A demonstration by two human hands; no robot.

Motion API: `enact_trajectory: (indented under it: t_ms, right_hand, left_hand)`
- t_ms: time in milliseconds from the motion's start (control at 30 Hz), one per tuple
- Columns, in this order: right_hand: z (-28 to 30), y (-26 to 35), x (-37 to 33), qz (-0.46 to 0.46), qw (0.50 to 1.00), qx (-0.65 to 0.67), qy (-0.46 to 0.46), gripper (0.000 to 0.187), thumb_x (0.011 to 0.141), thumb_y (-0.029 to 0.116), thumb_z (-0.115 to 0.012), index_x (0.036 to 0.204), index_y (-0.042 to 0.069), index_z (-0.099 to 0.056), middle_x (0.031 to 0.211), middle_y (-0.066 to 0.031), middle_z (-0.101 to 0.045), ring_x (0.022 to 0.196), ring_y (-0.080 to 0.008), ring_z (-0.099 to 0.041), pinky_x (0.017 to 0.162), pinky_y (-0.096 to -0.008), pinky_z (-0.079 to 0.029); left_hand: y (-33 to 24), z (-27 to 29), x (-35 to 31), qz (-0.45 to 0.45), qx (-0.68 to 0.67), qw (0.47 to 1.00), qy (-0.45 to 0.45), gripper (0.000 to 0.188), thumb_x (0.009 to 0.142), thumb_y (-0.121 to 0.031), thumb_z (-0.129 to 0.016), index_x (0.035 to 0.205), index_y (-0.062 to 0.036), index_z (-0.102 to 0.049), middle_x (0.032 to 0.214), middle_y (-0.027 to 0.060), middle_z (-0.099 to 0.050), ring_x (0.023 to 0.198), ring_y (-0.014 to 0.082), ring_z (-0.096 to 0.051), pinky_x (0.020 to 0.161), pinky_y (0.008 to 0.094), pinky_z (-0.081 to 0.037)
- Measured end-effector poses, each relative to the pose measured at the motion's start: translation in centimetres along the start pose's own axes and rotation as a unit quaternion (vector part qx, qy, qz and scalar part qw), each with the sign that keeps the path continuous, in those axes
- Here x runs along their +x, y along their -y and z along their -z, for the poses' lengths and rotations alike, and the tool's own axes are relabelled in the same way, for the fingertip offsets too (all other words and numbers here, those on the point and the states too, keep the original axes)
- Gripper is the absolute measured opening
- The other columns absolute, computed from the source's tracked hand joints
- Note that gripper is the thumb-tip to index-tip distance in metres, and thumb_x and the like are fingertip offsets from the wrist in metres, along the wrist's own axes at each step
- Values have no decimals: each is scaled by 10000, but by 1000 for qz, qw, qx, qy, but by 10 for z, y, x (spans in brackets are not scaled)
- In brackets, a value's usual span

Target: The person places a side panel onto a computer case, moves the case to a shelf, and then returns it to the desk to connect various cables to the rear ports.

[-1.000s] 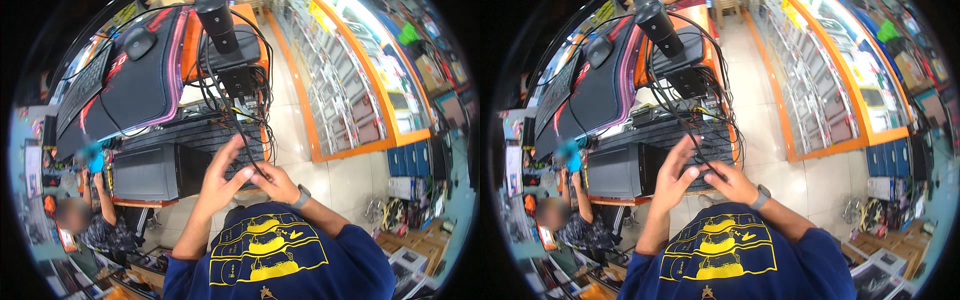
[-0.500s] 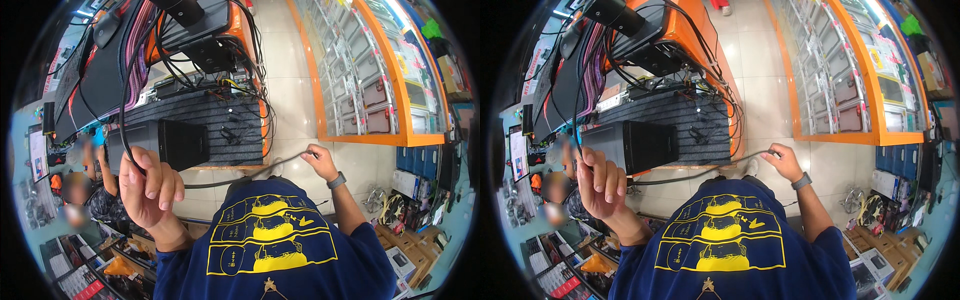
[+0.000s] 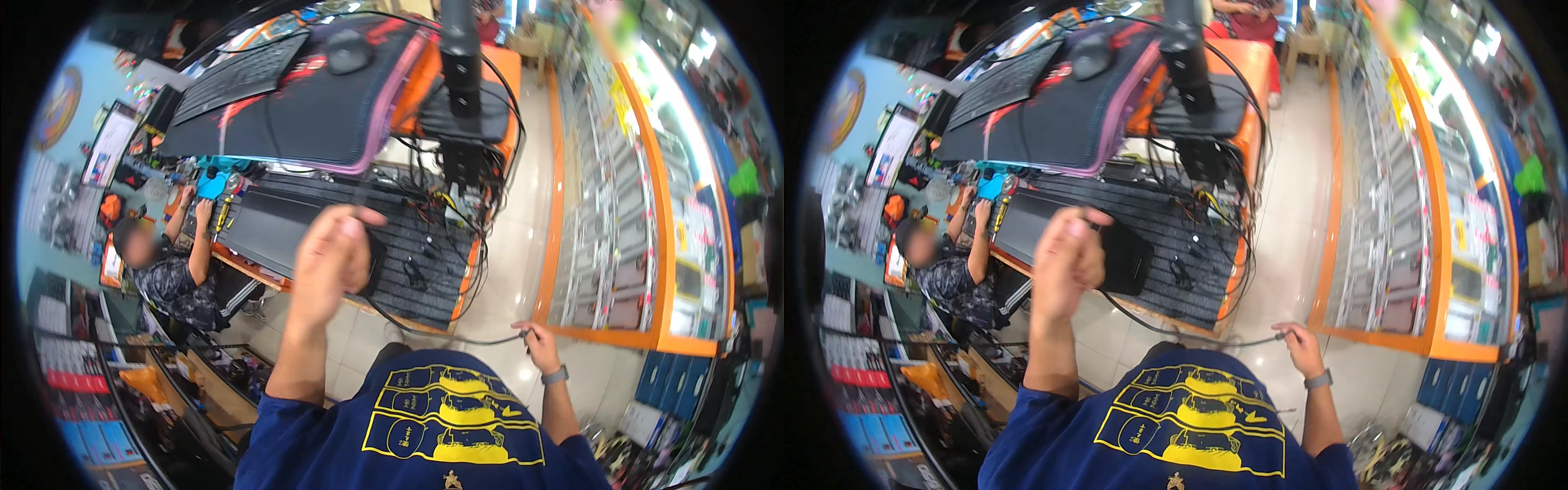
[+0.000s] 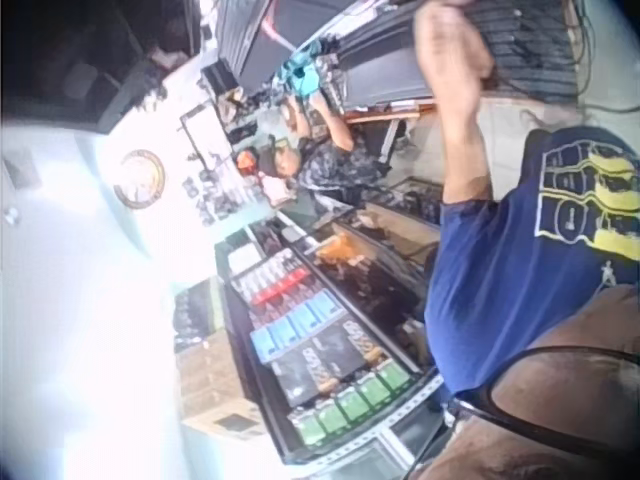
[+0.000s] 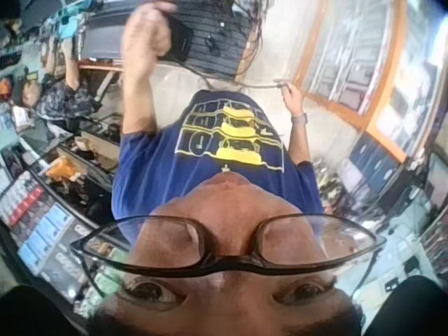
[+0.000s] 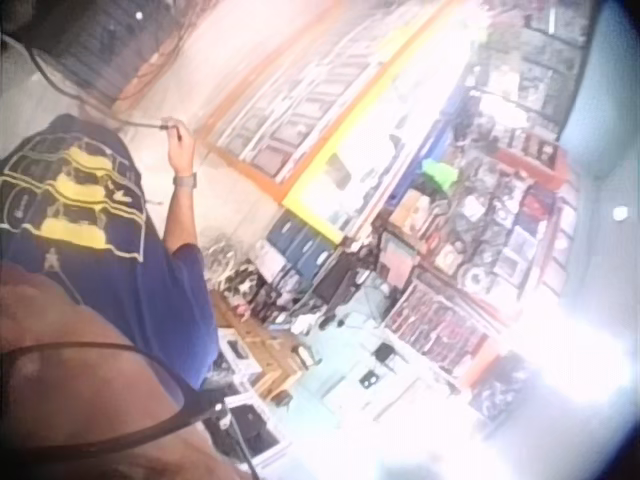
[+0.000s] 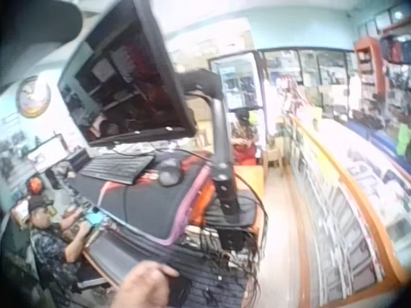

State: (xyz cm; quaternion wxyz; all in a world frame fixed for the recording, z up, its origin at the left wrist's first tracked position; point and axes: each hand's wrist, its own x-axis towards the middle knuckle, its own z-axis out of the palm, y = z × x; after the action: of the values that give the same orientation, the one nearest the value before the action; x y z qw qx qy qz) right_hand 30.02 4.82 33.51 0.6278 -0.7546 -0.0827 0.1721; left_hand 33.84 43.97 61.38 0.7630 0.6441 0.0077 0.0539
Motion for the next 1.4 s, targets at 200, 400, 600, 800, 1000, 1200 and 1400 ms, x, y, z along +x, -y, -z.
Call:
enact_trajectory:
  t_ms: [200,400,600,800,1000,1200,1400]
  right_hand:
    - [18,-38,-5,-115,985,70,-110,345,1092,311,-482,1099,31,-682,626,107,-349,505,-6,-299,447,-204,-250]
    - [20,-35,-3,-121,985,-105,-67,416,1080,383,-490,996,45,-717,572,95,-377,482,-23,-341,436,-241,-273]
    - [20,-61,5,-140,983,-116,-10,390,1066,364,-533,1036,22,-717,628,62,-473,546,-46,-443,509,-235,-371]
    - [17,20,48,-62,948,-210,232,467,961,257,-709,1329,3,-575,1096,-109,-664,994,-181,-636,869,-339,-523]
    - [44,223,167,177,963,-166,-115,289,979,247,-675,1188,48,-690,1101,-85,-706,995,-172,-644,879,-308,-512]
    - [32,315,232,419,881,-163,-146,340,1010,311,-632,1166,16,-696,1024,-87,-693,968,-161,-646,852,-297,-499]
    - [42,319,254,373,919,-95,-84,263,990,265,-659,1016,5,-640,818,-61,-648,737,-150,-594,706,-303,-511]
  left_hand:
    - [38,-41,-14,16,30,994,107,286,1097,-219,-466,1262,-10,-571,639,-98,-343,530,8,-287,492,210,-242]
    - [35,-44,-22,-24,84,993,85,286,1093,-224,-461,1264,-47,-606,651,-81,-342,581,12,-287,533,217,-273]
    - [38,-34,-24,48,69,989,123,293,1100,-219,-440,1268,-31,-588,651,-75,-356,559,40,-312,541,230,-317]
    - [62,-40,-38,95,-150,973,147,248,1110,-239,-424,1222,-45,-532,635,-44,-340,530,53,-323,511,238,-300]
    - [67,-70,-37,135,-295,940,103,211,1107,-288,-438,1135,-91,-508,639,-43,-280,507,61,-230,479,252,-221]
    - [65,-68,-38,106,-266,957,58,227,1123,-278,-382,1132,-92,-512,634,-57,-276,498,46,-219,462,236,-199]
    - [68,-49,-49,81,-240,966,46,266,1128,-291,-372,1121,-75,-527,638,-59,-280,506,42,-220,463,227,-199]
